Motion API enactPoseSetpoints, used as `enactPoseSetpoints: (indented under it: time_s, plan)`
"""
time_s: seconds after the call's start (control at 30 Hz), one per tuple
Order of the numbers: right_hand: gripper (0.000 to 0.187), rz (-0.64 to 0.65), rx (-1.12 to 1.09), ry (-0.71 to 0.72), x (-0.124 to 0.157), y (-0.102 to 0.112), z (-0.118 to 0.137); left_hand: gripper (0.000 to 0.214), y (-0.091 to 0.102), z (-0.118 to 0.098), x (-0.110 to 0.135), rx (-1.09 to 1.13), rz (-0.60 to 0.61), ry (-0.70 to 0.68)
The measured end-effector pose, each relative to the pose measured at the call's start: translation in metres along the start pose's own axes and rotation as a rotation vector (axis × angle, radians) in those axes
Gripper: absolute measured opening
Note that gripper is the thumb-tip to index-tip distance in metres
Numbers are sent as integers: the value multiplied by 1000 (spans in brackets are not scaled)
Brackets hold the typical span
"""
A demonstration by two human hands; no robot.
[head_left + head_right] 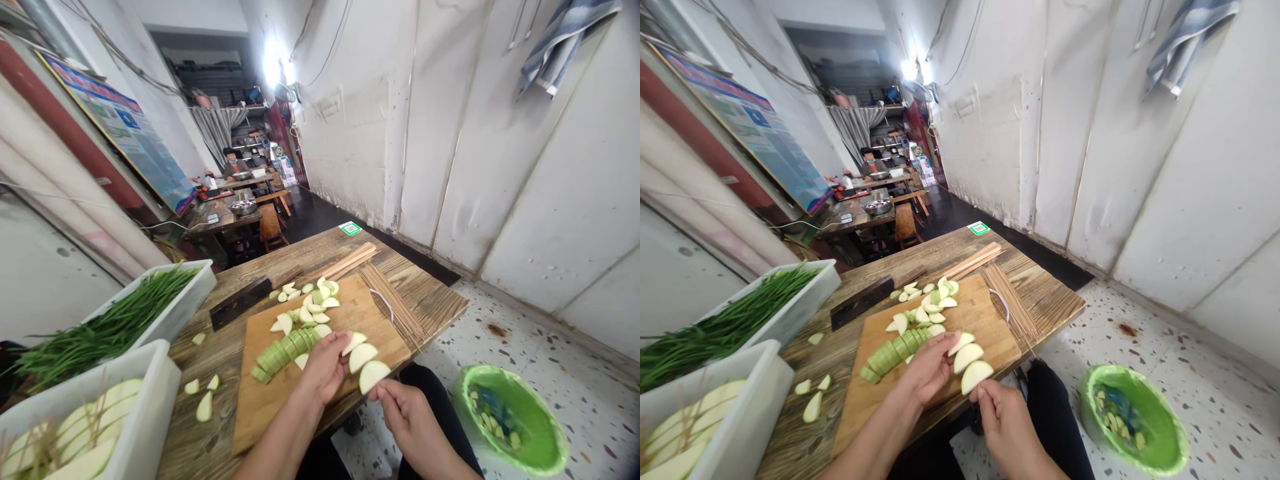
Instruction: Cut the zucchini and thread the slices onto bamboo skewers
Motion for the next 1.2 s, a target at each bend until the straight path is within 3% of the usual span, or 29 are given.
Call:
enactPoseSetpoints:
  time_s: [0.1, 0.2, 0.27, 0.37, 0.43, 0.53, 0.6, 0.87, 0.93, 1.03, 1.1, 1.2]
  plan:
    - [29, -12, 0, 3, -2, 3, -1, 7, -3, 3, 2, -31, -3, -13]
    - [31, -32, -16, 2, -3, 8, -4, 16, -3, -4, 0, -213, 15, -80]
    - [32, -60, -42, -6, -2, 13, -7, 21, 1, -21, -4, -431, -34, -263]
    - [34, -97, -71, -28, -1, 21, -13, 27, 6, -56, -14, -772, -194, -649]
    - [35, -101, -82, -37, 0, 23, -16, 31, 6, -74, -25, -1063, -277, -799]
    - [35, -93, -95, -48, 1, 24, -17, 29, 5, -88, -45, -1483, -353, -832]
    - [34, -91, -96, -54, 2, 25, -18, 20, 6, -91, -53, -1570, -351, -826]
    - [32, -72, -136, -60, 2, 23, -17, 9, 8, -76, -41, -1440, -295, -817]
    - [32, -67, -150, -50, 3, 21, -14, 5, 13, -69, -38, -1100, -247, -655]
    - [31, -45, -132, -30, 5, 19, -8, 11, 17, -52, -37, -528, -90, -290]
    - [30, -25, -86, -18, 7, 17, -3, 15, 15, -44, -33, -325, -31, -125]
    - [30, -7, -12, 9, 8, 17, 4, 16, 15, -41, -27, -102, -20, -18]
Point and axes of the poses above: each hand's wrist, its own x-axis away from the middle knuckle, its own y-axis out of the back of the hand, z = x × y, the point moved 5 cm from there along -x, towards the middle knuckle, and after that the axes turned 3 degrees about y, right-handed, at the moved point
